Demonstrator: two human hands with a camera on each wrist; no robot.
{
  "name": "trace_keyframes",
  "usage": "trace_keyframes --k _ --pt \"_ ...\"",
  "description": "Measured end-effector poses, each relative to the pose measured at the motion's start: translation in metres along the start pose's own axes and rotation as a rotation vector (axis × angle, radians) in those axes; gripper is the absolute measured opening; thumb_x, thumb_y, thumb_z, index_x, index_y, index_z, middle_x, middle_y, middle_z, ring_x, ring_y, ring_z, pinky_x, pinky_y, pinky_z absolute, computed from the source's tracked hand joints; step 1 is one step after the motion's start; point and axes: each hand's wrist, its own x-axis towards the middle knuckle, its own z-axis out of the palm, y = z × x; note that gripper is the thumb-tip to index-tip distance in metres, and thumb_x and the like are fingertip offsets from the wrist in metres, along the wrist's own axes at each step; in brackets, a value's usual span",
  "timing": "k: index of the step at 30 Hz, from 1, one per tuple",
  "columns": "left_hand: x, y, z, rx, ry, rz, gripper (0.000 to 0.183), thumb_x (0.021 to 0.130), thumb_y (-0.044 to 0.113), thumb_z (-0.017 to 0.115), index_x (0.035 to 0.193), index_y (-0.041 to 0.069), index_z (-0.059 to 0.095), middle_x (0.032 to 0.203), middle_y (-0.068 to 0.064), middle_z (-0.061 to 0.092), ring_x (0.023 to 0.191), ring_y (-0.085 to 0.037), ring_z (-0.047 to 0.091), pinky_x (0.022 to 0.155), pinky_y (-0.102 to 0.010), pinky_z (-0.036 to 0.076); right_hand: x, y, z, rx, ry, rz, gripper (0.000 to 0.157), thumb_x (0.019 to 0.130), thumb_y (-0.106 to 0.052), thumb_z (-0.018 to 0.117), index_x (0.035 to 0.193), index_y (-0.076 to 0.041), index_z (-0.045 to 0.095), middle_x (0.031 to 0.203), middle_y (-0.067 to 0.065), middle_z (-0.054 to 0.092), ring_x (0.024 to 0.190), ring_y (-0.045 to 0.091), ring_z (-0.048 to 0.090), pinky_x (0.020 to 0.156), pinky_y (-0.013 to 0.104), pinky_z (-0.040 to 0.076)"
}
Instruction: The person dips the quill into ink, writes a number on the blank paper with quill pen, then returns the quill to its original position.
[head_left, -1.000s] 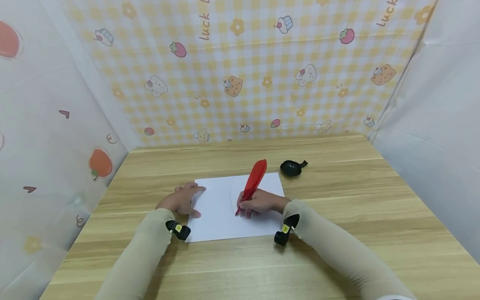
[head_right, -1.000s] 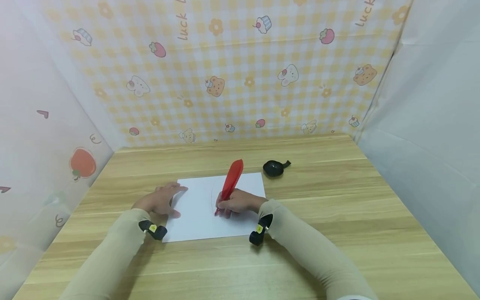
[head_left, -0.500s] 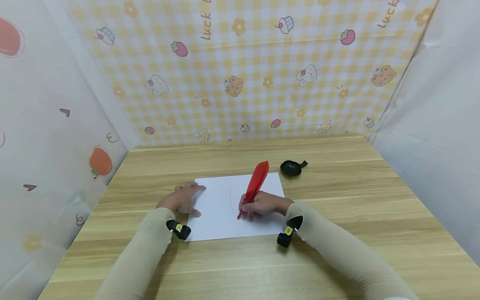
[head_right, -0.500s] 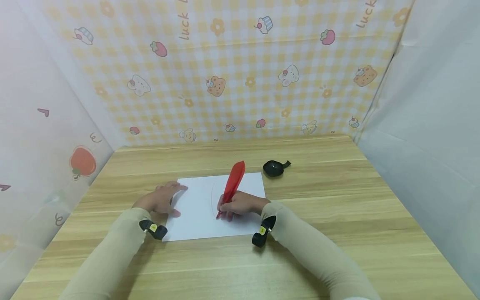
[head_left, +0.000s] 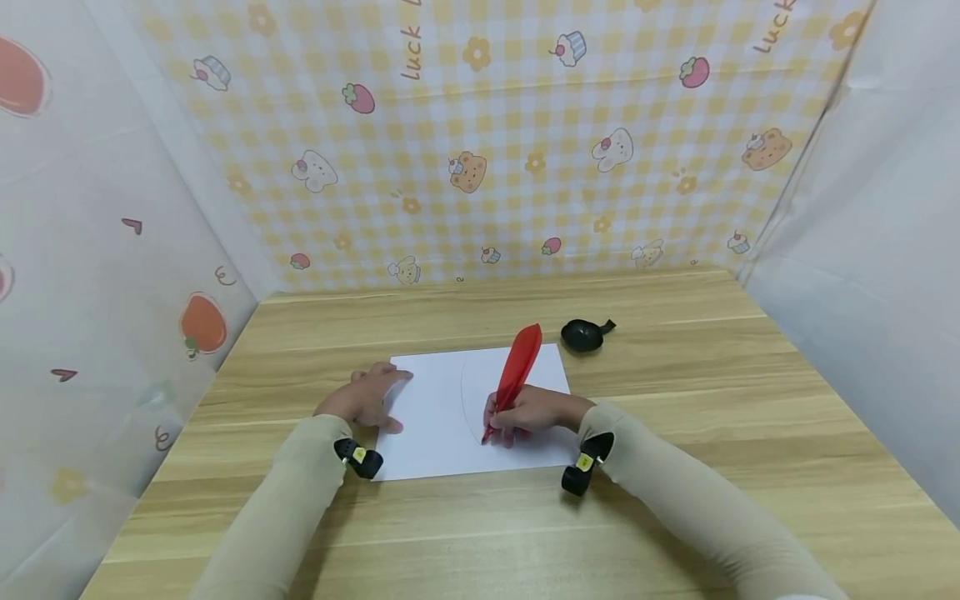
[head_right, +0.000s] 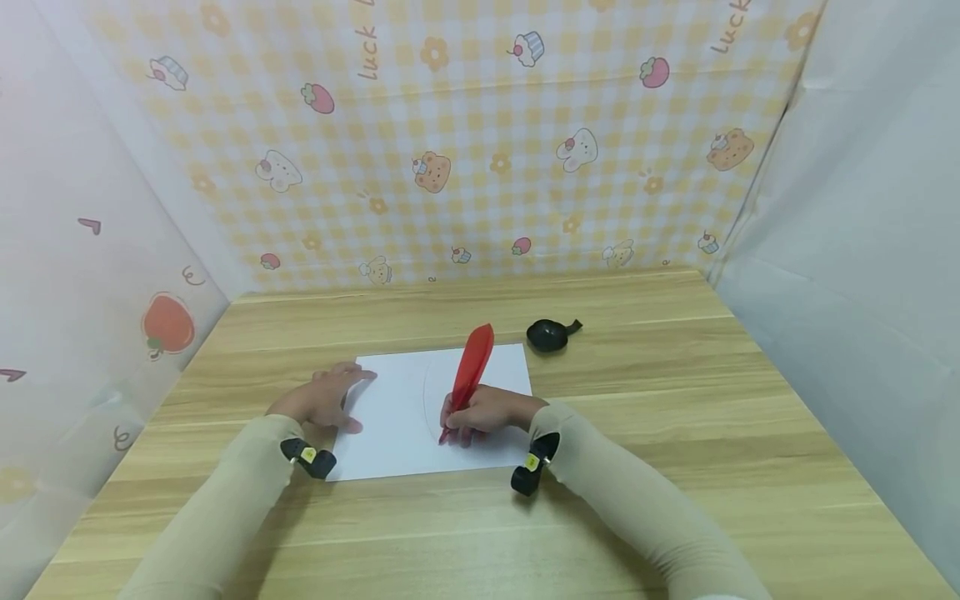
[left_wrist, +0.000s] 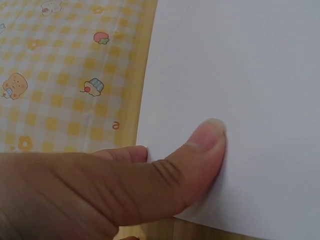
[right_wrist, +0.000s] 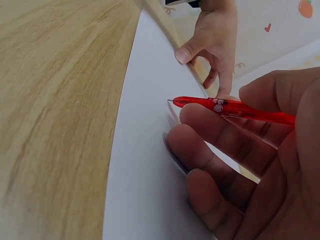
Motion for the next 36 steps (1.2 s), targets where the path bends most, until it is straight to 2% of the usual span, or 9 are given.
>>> trace_keyframes --k 10,19,29,36 --pt "0.001 -0.001 0.0 0.012 0.008 0.013 0.085 0.076 0.022 0.084 0.148 0.018 0.04 0.156 -0.018 0.02 0.129 -0.045 0.028 0.096 -0.066 0.035 -0.006 0.004 0.0 -0.019 -0.002 0.006 0.011 0.096 -0.017 0.053 0.1 -0.013 0.063 0.086 0.002 0.069 0.073 0.017 0.062 0.061 0.028 0.045" --pt "0.0 -0.001 0.001 -0.006 0.006 0.002 0.084 0.076 0.02 0.083 0.148 0.018 0.041 0.157 -0.017 0.02 0.131 -0.045 0.025 0.099 -0.066 0.033 -0.011 0.007 -0.001 -0.017 -0.012 -0.025 0.012 0.095 -0.015 0.052 0.099 -0.01 0.063 0.084 0.002 0.068 0.07 0.016 0.062 0.058 0.026 0.044" --pt "0.0 -0.002 0.001 -0.002 0.012 -0.002 0.085 0.075 0.021 0.084 0.148 0.019 0.04 0.157 -0.016 0.02 0.131 -0.045 0.025 0.096 -0.066 0.035 -0.015 0.01 -0.007 -0.023 -0.004 0.003 0.013 0.096 -0.015 0.052 0.099 -0.012 0.064 0.086 0.001 0.07 0.072 0.018 0.064 0.063 0.029 0.045" --pt "0.0 -0.002 0.002 -0.003 0.01 -0.007 0.085 0.076 0.021 0.084 0.148 0.019 0.04 0.157 -0.016 0.02 0.132 -0.045 0.024 0.098 -0.067 0.033 -0.017 0.013 -0.011 -0.005 -0.013 -0.018 0.013 0.096 -0.014 0.052 0.1 -0.011 0.064 0.087 0.003 0.07 0.072 0.02 0.066 0.065 0.03 0.046"
